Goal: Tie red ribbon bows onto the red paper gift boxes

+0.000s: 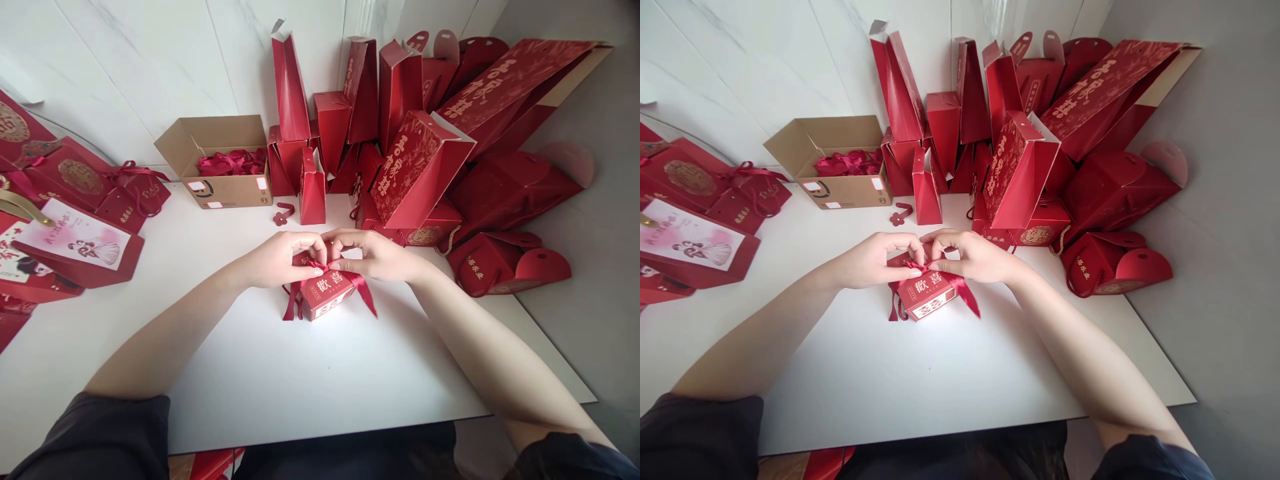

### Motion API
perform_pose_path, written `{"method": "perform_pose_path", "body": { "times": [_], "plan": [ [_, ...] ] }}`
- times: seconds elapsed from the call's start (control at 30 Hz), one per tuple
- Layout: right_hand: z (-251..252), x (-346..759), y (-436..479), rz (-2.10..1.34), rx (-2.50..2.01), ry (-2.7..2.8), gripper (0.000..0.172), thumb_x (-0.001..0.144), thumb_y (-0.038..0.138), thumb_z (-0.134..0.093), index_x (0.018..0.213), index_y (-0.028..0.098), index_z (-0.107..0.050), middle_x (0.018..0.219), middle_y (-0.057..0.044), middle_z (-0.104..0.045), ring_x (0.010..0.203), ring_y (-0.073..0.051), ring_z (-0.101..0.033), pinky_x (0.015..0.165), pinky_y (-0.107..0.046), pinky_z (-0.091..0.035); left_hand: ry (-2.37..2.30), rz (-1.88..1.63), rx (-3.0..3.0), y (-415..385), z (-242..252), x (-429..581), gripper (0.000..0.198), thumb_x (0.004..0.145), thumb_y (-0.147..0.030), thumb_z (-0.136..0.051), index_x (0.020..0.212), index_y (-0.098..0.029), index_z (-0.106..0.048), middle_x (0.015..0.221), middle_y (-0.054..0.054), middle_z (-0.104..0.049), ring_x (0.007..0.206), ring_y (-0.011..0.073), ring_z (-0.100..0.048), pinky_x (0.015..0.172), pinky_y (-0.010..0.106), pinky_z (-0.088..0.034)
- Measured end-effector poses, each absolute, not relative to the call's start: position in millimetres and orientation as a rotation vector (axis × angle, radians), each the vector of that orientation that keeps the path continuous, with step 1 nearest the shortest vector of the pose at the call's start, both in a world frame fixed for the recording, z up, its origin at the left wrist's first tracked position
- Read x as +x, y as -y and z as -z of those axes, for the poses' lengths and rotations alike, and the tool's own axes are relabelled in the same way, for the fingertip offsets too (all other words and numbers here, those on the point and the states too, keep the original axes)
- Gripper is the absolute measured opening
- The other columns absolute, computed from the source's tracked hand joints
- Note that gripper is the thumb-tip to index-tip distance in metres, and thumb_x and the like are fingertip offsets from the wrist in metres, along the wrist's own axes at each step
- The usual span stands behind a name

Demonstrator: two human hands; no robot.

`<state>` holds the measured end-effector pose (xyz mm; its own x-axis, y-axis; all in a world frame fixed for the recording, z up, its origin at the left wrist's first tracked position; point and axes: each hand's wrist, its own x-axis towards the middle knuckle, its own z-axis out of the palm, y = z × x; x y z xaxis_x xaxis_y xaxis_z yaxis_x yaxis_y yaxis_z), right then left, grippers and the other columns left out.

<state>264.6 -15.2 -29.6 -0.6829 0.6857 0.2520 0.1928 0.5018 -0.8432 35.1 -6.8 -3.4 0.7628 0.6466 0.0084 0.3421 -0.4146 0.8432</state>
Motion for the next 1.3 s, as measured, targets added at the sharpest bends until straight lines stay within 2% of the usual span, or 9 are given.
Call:
{"method": "perform_pose_path", "body": {
  "times": [0.17, 0.37, 0.57, 0.7, 0.8, 0.93, 1.0, 1.17, 1.3],
  "plan": [
    [30.8, 265.3, 14.4, -1.096, -0.730, 2.154, 0.006, 0.087, 0.026, -0.063, 0.084, 0.021, -0.062, 0.123, -0.006, -0.065, 0.114, -0.022, -0.060, 0.100, -0.041, -0.045, -0.775, -0.464, 2.106, 13.0, 2.2, 39.0, 0.007, 0.081, -0.015, -0.061, 0.088, -0.017, -0.061, 0.090, 0.002, -0.066, 0.084, 0.0148, -0.064, 0.076, 0.027, -0.053],
    [28.1, 266.0, 14.5, -1.042, -0.740, 2.195, 0.006, 0.087, 0.025, -0.062, 0.083, 0.020, -0.061, 0.120, -0.006, -0.065, 0.110, -0.021, -0.061, 0.097, -0.039, -0.046, -0.921, -0.705, 2.509, 30.7, 7.5, 44.5, 0.021, 0.083, -0.008, -0.054, 0.095, -0.020, -0.066, 0.094, 0.001, -0.069, 0.083, 0.0142, -0.064, 0.076, 0.028, -0.051],
    [23.4, 267.7, 17.9, -1.027, -0.768, 2.222, 0.008, 0.086, 0.029, -0.065, 0.084, 0.022, -0.063, 0.115, -0.005, -0.067, 0.108, -0.021, -0.061, 0.097, -0.038, -0.045, -0.887, -0.903, 2.689, 30.6, 17.0, 43.8, 0.021, 0.087, -0.005, -0.049, 0.085, -0.019, -0.065, 0.094, 0.003, -0.064, 0.084, 0.0139, -0.064, 0.076, 0.028, -0.052],
    [25.8, 263.7, 18.6, -1.144, -0.893, 2.098, 0.019, 0.092, 0.038, -0.056, 0.094, 0.021, -0.066, 0.110, -0.004, -0.067, 0.103, -0.020, -0.062, 0.094, -0.037, -0.045, -0.913, -1.007, 2.631, 27.5, 19.5, 44.4, 0.016, 0.087, -0.008, -0.053, 0.084, -0.020, -0.063, 0.106, 0.005, -0.062, 0.092, 0.0153, -0.064, 0.082, 0.029, -0.054],
    [30.7, 257.9, 19.4, -1.274, -0.936, 1.994, 0.022, 0.092, 0.038, -0.055, 0.092, 0.020, -0.067, 0.101, -0.003, -0.068, 0.087, -0.017, -0.063, 0.083, -0.033, -0.049, -0.962, -1.024, 2.565, 29.0, 22.3, 44.4, 0.015, 0.085, -0.008, -0.056, 0.094, -0.020, -0.060, 0.118, 0.007, -0.058, 0.096, 0.0164, -0.064, 0.081, 0.031, -0.056],
    [36.4, 252.1, 21.0, -1.520, -0.900, 1.853, 0.018, 0.086, 0.035, -0.064, 0.084, 0.017, -0.065, 0.085, 0.000, -0.067, 0.060, -0.010, -0.056, 0.064, -0.028, -0.048, -0.934, -1.094, 2.530, 33.1, 27.8, 42.0, 0.027, 0.084, -0.006, -0.058, 0.106, -0.021, -0.055, 0.123, 0.009, -0.057, 0.112, 0.0202, -0.060, 0.081, 0.032, -0.058],
    [38.0, 250.8, 21.1, -1.553, -0.875, 1.805, 0.019, 0.084, 0.035, -0.067, 0.085, 0.016, -0.066, 0.085, -0.001, -0.068, 0.068, -0.012, -0.060, 0.069, -0.028, -0.049, -0.912, -1.118, 2.534, 34.4, 30.2, 40.2, 0.030, 0.084, -0.006, -0.059, 0.110, -0.021, -0.054, 0.122, 0.009, -0.057, 0.116, 0.0206, -0.058, 0.085, 0.032, -0.059],
    [39.2, 249.7, 20.2, -1.558, -0.806, 1.773, 0.023, 0.083, 0.039, -0.069, 0.087, 0.017, -0.071, 0.108, -0.006, -0.071, 0.099, -0.020, -0.065, 0.089, -0.034, -0.050, -0.963, -1.124, 2.511, 36.6, 31.3, 38.5, 0.033, 0.083, -0.009, -0.061, 0.112, -0.022, -0.052, 0.123, 0.008, -0.056, 0.106, 0.0180, -0.062, 0.084, 0.032, -0.059],
    [38.2, 249.3, 22.9, -1.383, -0.847, 1.840, 0.015, 0.083, 0.033, -0.070, 0.087, 0.020, -0.075, 0.112, -0.005, -0.071, 0.110, -0.023, -0.064, 0.099, -0.038, -0.047, -1.256, -1.093, 2.622, 41.9, 25.5, 40.3, 0.025, 0.079, -0.016, -0.066, 0.098, -0.021, -0.052, 0.105, 0.006, -0.060, 0.091, 0.0186, -0.062, 0.074, 0.033, -0.053]
  ]
}}
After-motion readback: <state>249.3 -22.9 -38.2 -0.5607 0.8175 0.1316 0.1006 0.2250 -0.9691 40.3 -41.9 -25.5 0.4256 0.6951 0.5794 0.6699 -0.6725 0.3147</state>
